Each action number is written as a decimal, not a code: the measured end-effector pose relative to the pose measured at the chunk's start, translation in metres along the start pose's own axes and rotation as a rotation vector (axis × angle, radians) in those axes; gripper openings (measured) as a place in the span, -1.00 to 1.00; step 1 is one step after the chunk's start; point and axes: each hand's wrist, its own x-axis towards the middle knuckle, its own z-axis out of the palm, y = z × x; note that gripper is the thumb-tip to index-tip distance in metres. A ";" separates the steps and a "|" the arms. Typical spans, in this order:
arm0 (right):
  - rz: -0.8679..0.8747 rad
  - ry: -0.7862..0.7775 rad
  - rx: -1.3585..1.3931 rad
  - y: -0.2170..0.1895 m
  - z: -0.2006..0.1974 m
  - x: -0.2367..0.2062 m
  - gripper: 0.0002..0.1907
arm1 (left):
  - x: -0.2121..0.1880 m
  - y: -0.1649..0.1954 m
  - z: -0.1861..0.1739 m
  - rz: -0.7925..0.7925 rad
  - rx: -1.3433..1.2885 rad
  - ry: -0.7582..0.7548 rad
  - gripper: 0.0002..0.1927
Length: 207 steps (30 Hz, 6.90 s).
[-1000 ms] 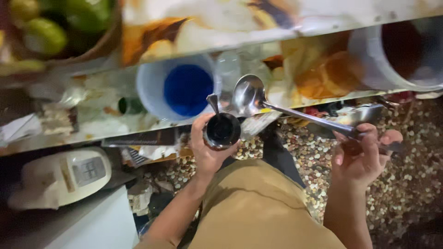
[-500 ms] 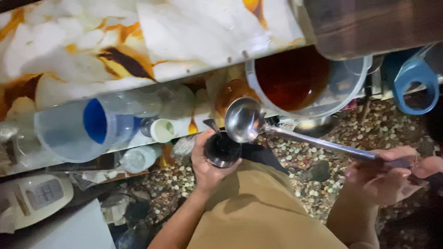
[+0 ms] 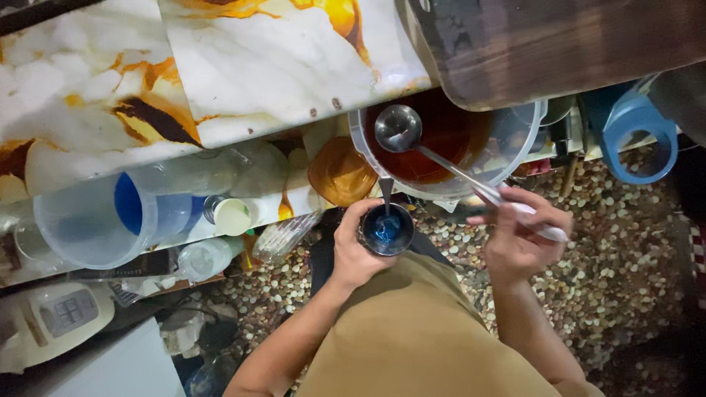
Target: The person scoops blue liquid from a bucket into a metal cup, then adds brown liquid from another bucket. They stir the mixture with a spoon, pour it into a plastic cup, and place the cup into a freezer.
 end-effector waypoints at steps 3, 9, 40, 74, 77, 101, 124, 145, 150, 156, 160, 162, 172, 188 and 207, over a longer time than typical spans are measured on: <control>-0.088 -0.176 -0.135 0.012 0.001 0.010 -0.74 | 0.007 -0.005 0.005 -0.035 0.015 0.003 -0.21; -0.133 -0.312 -0.226 0.022 0.004 0.021 -0.72 | 0.009 -0.011 0.012 -0.034 0.047 0.088 -0.23; 0.132 -0.139 0.055 0.011 -0.035 0.033 -0.69 | 0.003 -0.011 0.035 0.005 0.104 0.259 -0.21; -0.040 -0.060 -0.097 -0.078 -0.075 0.021 -0.66 | 0.005 -0.007 0.038 0.098 0.188 0.335 -0.16; -0.065 -0.110 0.013 -0.069 -0.078 0.017 -0.65 | 0.005 -0.006 0.036 -0.012 0.136 0.321 -0.17; -0.270 -0.304 0.163 -0.030 -0.085 0.041 -0.61 | 0.010 -0.005 0.030 0.059 0.151 0.344 -0.21; -0.455 -0.875 0.439 -0.016 -0.107 0.089 -0.89 | -0.001 -0.010 0.023 -0.071 0.135 0.317 -0.21; -0.087 -0.383 -0.157 -0.010 -0.014 0.036 -0.75 | -0.003 -0.020 0.026 0.016 0.142 0.267 -0.24; -0.126 -0.433 -0.262 0.000 -0.007 0.030 -0.72 | -0.004 -0.017 0.025 -0.012 0.133 0.274 -0.24; 0.027 -0.362 -0.145 0.014 -0.009 0.027 -0.73 | -0.002 -0.015 0.024 0.005 0.154 0.272 -0.24; 0.139 -0.265 -0.079 0.020 -0.011 0.029 -0.73 | -0.002 -0.015 0.025 -0.007 0.137 0.277 -0.25; 0.169 -0.210 -0.062 0.020 -0.013 0.029 -0.73 | -0.003 -0.015 0.026 0.007 0.136 0.284 -0.25; 0.252 -0.041 0.163 0.011 -0.021 0.028 -0.75 | -0.003 -0.019 0.031 0.025 0.134 0.308 -0.26; 0.185 -0.012 0.123 -0.006 -0.037 0.018 -0.71 | -0.008 -0.021 0.046 -0.018 0.068 0.247 -0.24; -0.018 0.008 0.100 -0.069 -0.075 0.024 -0.70 | -0.005 -0.011 0.052 0.013 0.092 0.276 -0.24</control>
